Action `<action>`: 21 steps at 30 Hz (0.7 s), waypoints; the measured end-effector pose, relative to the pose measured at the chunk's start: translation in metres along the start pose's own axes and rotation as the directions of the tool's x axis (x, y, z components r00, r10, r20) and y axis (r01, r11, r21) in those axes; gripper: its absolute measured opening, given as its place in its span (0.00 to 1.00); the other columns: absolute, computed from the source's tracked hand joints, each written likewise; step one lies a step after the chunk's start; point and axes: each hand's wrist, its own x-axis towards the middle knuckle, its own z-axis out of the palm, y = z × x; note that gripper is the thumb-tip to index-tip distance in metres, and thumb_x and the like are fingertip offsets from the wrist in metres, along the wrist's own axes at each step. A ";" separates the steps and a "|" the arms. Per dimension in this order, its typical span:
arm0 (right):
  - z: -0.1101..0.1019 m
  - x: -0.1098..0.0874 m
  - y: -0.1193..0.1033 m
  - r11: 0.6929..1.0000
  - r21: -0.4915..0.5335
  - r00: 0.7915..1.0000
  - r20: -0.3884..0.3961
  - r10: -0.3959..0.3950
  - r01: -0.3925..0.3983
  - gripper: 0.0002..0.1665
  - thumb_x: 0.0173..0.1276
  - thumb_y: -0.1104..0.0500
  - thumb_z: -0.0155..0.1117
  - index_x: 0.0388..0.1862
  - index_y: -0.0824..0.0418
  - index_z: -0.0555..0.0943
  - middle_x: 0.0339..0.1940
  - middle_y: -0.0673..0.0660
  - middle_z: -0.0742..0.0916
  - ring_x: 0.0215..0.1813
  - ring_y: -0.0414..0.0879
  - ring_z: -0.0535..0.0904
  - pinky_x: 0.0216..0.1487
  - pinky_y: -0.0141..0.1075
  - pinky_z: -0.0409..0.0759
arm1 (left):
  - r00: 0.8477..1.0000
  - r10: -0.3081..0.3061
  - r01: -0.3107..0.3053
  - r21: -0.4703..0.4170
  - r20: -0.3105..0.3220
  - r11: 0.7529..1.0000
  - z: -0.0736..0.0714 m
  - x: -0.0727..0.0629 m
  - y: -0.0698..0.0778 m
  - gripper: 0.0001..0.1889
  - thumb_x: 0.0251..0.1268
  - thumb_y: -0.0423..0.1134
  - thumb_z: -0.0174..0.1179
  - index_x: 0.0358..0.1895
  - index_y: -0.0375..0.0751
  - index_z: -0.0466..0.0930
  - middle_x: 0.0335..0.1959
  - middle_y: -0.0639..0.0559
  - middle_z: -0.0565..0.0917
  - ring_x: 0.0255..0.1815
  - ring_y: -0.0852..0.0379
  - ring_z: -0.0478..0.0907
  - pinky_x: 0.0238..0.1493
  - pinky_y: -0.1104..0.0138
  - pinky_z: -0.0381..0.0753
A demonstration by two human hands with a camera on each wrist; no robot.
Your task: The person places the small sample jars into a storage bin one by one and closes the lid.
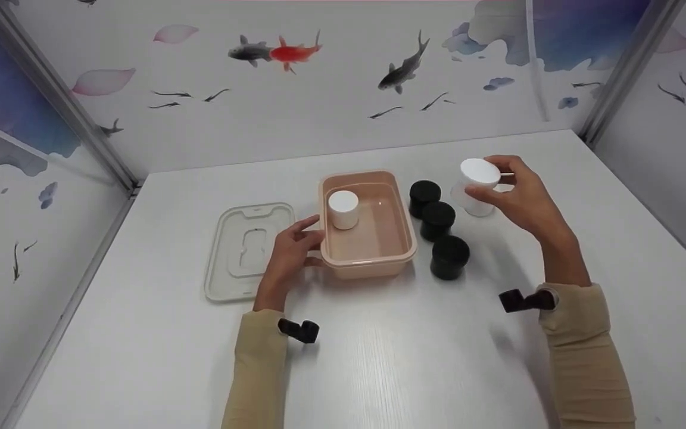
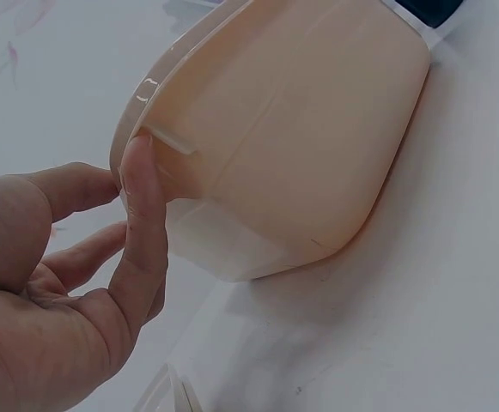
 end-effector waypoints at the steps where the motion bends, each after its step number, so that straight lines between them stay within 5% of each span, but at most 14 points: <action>1: 0.001 -0.001 -0.002 1.000 -0.003 1.000 -0.002 -0.003 0.003 0.47 0.64 0.42 0.71 0.75 0.59 0.63 0.69 0.61 0.72 0.69 0.57 0.70 0.49 0.30 0.74 | 1.000 0.000 0.000 0.000 0.003 1.000 0.000 0.000 0.000 0.25 0.72 0.40 0.60 0.70 0.50 0.73 0.56 0.40 0.84 0.46 0.52 0.86 0.35 0.65 0.89; 12: 0.012 -0.009 -0.026 0.999 0.003 0.998 0.038 -0.047 0.047 0.46 0.64 0.45 0.73 0.75 0.57 0.65 0.68 0.61 0.73 0.67 0.56 0.73 0.49 0.29 0.77 | 1.000 0.024 -0.024 0.003 0.018 1.000 0.001 0.000 -0.001 0.25 0.72 0.40 0.60 0.70 0.49 0.73 0.56 0.38 0.83 0.48 0.48 0.86 0.34 0.66 0.89; 21: 0.039 -0.004 -0.049 0.995 0.060 0.987 0.138 -0.084 0.076 0.45 0.64 0.51 0.73 0.75 0.59 0.64 0.69 0.62 0.72 0.71 0.59 0.72 0.65 0.54 0.76 | 1.000 0.017 -0.017 -0.001 0.003 1.000 0.000 0.001 -0.003 0.23 0.73 0.40 0.58 0.70 0.52 0.73 0.56 0.40 0.83 0.51 0.47 0.86 0.35 0.67 0.88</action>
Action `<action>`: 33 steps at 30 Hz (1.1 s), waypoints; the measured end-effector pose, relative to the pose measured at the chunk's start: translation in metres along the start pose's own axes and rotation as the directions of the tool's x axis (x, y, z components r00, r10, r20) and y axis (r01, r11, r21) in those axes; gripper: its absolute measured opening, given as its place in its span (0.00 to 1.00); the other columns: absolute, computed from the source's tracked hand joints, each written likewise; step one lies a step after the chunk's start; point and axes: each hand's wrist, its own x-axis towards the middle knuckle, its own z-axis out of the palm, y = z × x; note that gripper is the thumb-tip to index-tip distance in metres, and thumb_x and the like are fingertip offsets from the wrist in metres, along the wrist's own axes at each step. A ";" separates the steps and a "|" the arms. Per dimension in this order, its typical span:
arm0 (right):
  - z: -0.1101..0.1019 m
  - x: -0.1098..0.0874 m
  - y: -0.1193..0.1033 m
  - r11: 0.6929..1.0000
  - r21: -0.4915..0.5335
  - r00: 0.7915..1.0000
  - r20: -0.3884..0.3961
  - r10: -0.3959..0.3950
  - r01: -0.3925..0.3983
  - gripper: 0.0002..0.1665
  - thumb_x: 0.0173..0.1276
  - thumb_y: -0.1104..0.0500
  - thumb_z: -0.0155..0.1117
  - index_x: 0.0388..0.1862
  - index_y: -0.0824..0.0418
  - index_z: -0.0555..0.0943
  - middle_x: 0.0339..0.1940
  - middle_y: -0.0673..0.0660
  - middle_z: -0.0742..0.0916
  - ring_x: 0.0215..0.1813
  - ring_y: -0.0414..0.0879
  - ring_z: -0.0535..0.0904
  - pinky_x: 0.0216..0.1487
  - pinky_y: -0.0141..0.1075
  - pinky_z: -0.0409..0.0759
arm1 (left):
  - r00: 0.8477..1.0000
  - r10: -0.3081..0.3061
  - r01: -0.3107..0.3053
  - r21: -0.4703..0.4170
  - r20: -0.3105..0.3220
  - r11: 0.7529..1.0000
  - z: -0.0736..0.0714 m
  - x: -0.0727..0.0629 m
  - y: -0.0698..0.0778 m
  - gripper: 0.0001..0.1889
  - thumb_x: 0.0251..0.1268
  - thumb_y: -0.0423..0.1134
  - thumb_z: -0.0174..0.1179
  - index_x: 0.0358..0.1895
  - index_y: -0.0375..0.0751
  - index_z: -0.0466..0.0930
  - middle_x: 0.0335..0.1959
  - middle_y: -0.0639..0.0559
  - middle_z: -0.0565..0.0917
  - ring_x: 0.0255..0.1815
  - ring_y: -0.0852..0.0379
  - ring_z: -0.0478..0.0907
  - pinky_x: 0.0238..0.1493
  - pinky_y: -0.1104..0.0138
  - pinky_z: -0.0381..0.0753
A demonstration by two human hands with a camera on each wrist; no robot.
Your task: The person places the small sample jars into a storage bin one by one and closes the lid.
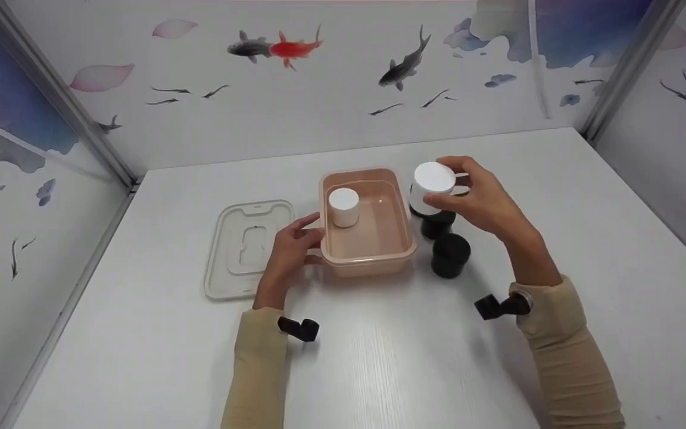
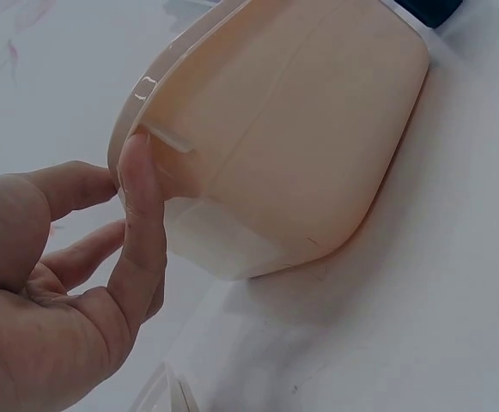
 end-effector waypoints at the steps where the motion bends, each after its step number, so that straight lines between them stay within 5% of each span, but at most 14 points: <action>1: 0.003 0.002 -0.002 1.000 0.002 1.000 0.009 -0.011 0.011 0.44 0.64 0.52 0.73 0.75 0.60 0.64 0.69 0.62 0.72 0.71 0.59 0.72 0.65 0.54 0.77 | 1.000 -0.001 0.001 0.005 -0.003 1.000 0.000 0.000 0.000 0.23 0.73 0.40 0.59 0.70 0.52 0.73 0.55 0.40 0.84 0.50 0.48 0.86 0.35 0.67 0.88; 10: 0.027 0.023 -0.016 0.992 -0.100 0.994 0.092 -0.062 0.071 0.42 0.63 0.58 0.73 0.72 0.64 0.66 0.69 0.63 0.72 0.70 0.60 0.72 0.68 0.52 0.75 | 1.000 0.005 -0.004 -0.018 0.020 1.000 -0.001 -0.001 0.000 0.24 0.73 0.40 0.59 0.70 0.49 0.72 0.57 0.38 0.83 0.52 0.44 0.85 0.35 0.66 0.89; 19: 0.047 0.049 -0.020 0.981 -0.162 0.974 0.217 -0.069 0.106 0.40 0.58 0.59 0.75 0.67 0.66 0.69 0.65 0.64 0.77 0.67 0.60 0.74 0.68 0.52 0.74 | 1.000 -0.014 0.014 0.008 0.002 1.000 -0.004 0.002 0.001 0.24 0.72 0.41 0.60 0.70 0.51 0.73 0.57 0.40 0.84 0.49 0.51 0.86 0.36 0.66 0.89; 33: 0.082 0.073 -0.020 0.954 -0.266 0.962 0.264 -0.066 0.138 0.39 0.55 0.59 0.76 0.63 0.69 0.70 0.60 0.66 0.76 0.59 0.57 0.75 0.64 0.49 0.77 | 0.999 0.009 -0.008 -0.048 0.033 0.999 -0.003 -0.001 -0.001 0.24 0.72 0.40 0.60 0.70 0.50 0.72 0.58 0.36 0.83 0.53 0.42 0.85 0.34 0.66 0.89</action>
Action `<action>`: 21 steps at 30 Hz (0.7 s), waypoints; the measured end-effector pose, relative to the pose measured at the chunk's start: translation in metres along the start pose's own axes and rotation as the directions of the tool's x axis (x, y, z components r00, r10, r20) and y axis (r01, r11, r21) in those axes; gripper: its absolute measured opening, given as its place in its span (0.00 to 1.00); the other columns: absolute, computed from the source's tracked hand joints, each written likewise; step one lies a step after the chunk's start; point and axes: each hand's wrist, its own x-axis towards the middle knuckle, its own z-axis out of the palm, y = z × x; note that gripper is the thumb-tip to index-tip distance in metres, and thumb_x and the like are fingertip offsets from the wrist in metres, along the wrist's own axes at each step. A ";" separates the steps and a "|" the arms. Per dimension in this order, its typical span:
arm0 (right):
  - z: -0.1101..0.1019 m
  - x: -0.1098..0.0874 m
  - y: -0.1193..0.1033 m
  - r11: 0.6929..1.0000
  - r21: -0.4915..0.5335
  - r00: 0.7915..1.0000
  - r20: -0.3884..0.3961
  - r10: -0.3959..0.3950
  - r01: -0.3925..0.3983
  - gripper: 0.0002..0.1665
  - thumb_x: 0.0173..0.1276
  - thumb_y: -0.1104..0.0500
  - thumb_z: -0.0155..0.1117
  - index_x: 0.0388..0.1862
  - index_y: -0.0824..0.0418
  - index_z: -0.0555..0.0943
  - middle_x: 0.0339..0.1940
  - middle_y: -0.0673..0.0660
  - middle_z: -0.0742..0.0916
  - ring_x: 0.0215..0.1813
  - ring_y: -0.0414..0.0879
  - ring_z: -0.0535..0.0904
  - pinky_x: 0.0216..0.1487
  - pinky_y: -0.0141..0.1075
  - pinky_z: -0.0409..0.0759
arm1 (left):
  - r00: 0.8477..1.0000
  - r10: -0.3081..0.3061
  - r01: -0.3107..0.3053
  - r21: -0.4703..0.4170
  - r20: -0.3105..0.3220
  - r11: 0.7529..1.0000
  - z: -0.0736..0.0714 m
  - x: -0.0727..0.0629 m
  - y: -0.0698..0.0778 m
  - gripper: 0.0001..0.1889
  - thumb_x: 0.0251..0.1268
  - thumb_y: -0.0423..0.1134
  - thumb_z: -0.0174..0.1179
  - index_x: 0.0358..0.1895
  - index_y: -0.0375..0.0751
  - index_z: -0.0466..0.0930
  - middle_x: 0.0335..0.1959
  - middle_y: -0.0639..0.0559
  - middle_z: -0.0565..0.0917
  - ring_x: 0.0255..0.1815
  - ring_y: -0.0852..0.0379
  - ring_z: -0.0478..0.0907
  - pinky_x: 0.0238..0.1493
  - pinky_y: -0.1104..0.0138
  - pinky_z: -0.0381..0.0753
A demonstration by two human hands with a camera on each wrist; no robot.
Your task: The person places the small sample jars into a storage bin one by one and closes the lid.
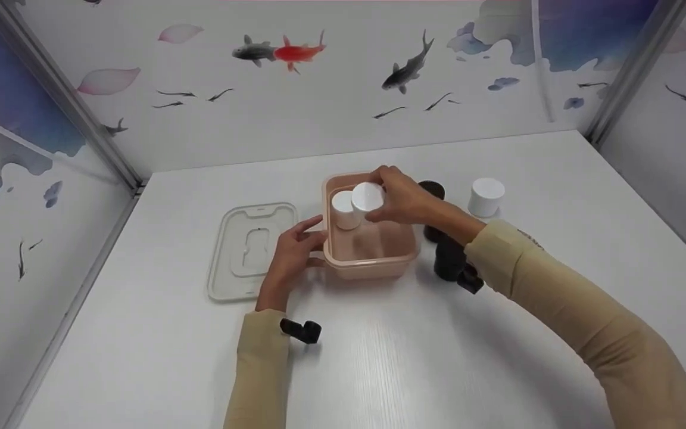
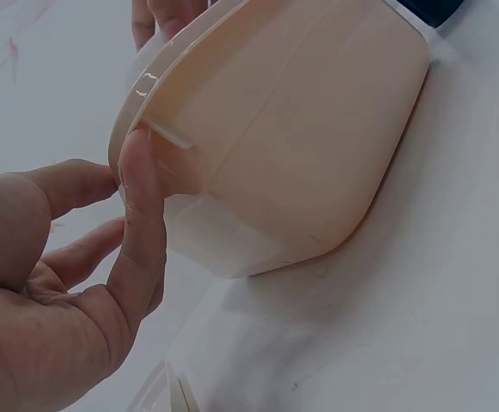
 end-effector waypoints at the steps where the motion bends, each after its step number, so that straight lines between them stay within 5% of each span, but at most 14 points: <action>1: 0.001 0.002 -0.001 1.000 -0.009 1.000 0.015 0.002 -0.002 0.38 0.55 0.59 0.77 0.63 0.69 0.71 0.59 0.65 0.77 0.58 0.56 0.75 0.63 0.49 0.78 | 1.000 -0.001 0.001 0.000 0.000 1.000 0.000 0.000 0.000 0.24 0.72 0.40 0.60 0.70 0.50 0.72 0.58 0.36 0.83 0.52 0.43 0.85 0.34 0.66 0.89; 7: 0.007 0.010 -0.010 0.998 -0.063 0.998 0.067 -0.018 0.022 0.34 0.53 0.57 0.79 0.58 0.64 0.78 0.54 0.60 0.83 0.52 0.51 0.76 0.56 0.45 0.79 | 1.000 -0.007 0.007 -0.005 0.003 1.000 0.001 0.002 0.001 0.24 0.72 0.40 0.60 0.70 0.50 0.73 0.58 0.37 0.83 0.49 0.48 0.86 0.34 0.65 0.89; 13: 0.014 0.017 -0.017 0.981 -0.192 0.993 0.117 0.015 0.008 0.40 0.54 0.54 0.80 0.64 0.66 0.75 0.61 0.63 0.83 0.61 0.55 0.77 0.63 0.47 0.78 | 1.000 -0.006 0.006 -0.009 -0.002 1.000 0.000 0.002 0.000 0.23 0.73 0.39 0.59 0.70 0.50 0.73 0.57 0.37 0.83 0.48 0.48 0.86 0.34 0.65 0.89; 21: 0.023 0.021 -0.024 0.970 -0.244 0.980 0.186 0.070 -0.023 0.42 0.55 0.54 0.80 0.66 0.64 0.74 0.63 0.62 0.82 0.63 0.55 0.78 0.66 0.47 0.78 | 1.000 0.004 -0.004 -0.025 -0.011 1.000 0.001 0.000 0.000 0.23 0.72 0.38 0.60 0.69 0.49 0.74 0.55 0.38 0.84 0.46 0.50 0.86 0.33 0.65 0.89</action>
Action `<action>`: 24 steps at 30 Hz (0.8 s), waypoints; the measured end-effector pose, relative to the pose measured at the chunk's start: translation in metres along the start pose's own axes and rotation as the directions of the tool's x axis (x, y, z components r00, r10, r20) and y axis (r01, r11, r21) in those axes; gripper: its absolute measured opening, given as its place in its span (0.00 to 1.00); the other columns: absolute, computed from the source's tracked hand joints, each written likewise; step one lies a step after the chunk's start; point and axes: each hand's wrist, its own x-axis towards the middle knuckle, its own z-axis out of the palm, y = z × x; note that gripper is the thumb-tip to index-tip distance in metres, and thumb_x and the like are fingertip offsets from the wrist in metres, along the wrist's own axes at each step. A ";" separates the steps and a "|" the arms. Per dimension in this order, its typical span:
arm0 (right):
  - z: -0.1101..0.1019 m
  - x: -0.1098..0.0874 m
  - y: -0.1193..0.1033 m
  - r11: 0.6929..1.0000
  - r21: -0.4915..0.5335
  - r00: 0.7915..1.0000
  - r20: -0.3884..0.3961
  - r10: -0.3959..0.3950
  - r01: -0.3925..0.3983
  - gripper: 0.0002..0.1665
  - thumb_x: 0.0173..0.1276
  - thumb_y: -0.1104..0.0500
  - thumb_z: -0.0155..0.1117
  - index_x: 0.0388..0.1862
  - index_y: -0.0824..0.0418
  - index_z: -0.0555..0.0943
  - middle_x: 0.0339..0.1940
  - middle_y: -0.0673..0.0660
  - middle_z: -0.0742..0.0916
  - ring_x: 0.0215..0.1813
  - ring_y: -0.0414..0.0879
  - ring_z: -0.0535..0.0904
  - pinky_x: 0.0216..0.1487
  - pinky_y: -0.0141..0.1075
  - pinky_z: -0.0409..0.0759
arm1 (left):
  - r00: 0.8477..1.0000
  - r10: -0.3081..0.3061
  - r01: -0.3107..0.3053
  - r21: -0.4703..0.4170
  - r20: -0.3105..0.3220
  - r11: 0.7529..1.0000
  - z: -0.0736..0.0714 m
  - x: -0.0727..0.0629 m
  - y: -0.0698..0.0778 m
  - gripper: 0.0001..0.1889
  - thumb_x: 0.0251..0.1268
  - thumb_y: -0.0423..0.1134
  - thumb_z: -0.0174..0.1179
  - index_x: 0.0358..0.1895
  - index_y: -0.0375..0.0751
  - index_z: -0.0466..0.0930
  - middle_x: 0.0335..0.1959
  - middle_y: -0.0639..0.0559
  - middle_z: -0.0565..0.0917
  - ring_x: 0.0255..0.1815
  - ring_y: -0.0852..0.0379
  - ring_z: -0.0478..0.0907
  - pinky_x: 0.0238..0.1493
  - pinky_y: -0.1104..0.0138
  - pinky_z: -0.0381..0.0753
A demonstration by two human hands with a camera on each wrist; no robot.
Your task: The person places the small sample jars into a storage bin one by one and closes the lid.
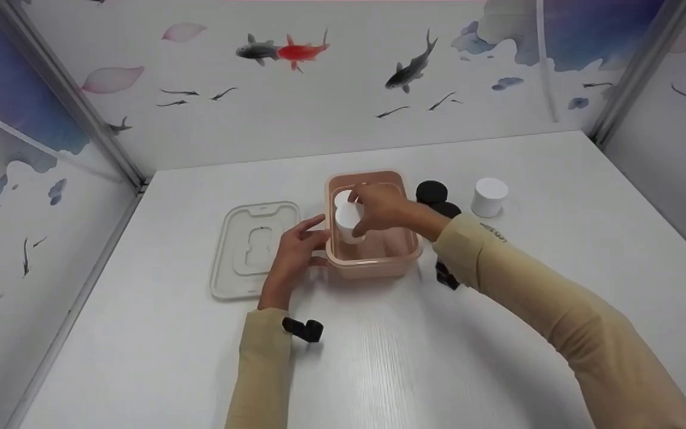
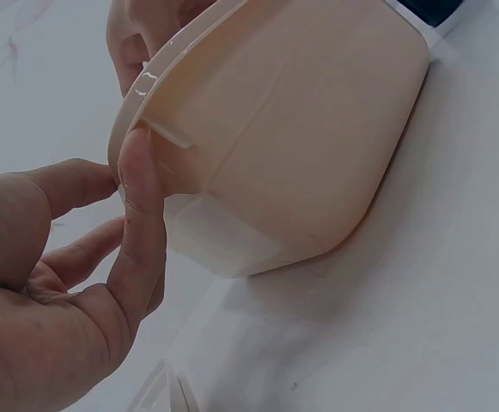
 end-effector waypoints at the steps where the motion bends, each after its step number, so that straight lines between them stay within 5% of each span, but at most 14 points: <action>1: 0.001 0.000 0.000 1.000 -0.002 1.000 0.000 -0.007 0.007 0.42 0.54 0.55 0.80 0.66 0.64 0.74 0.63 0.62 0.82 0.63 0.55 0.78 0.66 0.47 0.78 | 1.000 0.003 -0.003 0.000 0.000 1.000 0.000 0.000 0.000 0.23 0.72 0.38 0.60 0.69 0.49 0.74 0.54 0.39 0.84 0.46 0.50 0.86 0.33 0.65 0.89; 12: 0.013 0.001 0.002 1.000 -0.001 0.999 -0.024 -0.024 0.024 0.39 0.50 0.60 0.82 0.61 0.70 0.77 0.61 0.64 0.84 0.61 0.57 0.79 0.66 0.45 0.79 | 1.000 0.007 -0.006 0.026 -0.003 1.000 0.000 0.002 -0.001 0.24 0.72 0.38 0.60 0.69 0.48 0.74 0.54 0.39 0.84 0.46 0.50 0.87 0.32 0.66 0.89; 24: 0.026 0.002 0.003 1.000 -0.024 0.998 -0.062 0.001 -0.003 0.36 0.52 0.56 0.82 0.59 0.68 0.79 0.52 0.61 0.86 0.46 0.50 0.77 0.56 0.41 0.79 | 1.000 -0.008 0.008 0.017 -0.004 1.000 -0.001 0.001 0.000 0.24 0.71 0.38 0.60 0.69 0.49 0.74 0.54 0.40 0.85 0.49 0.46 0.86 0.34 0.65 0.89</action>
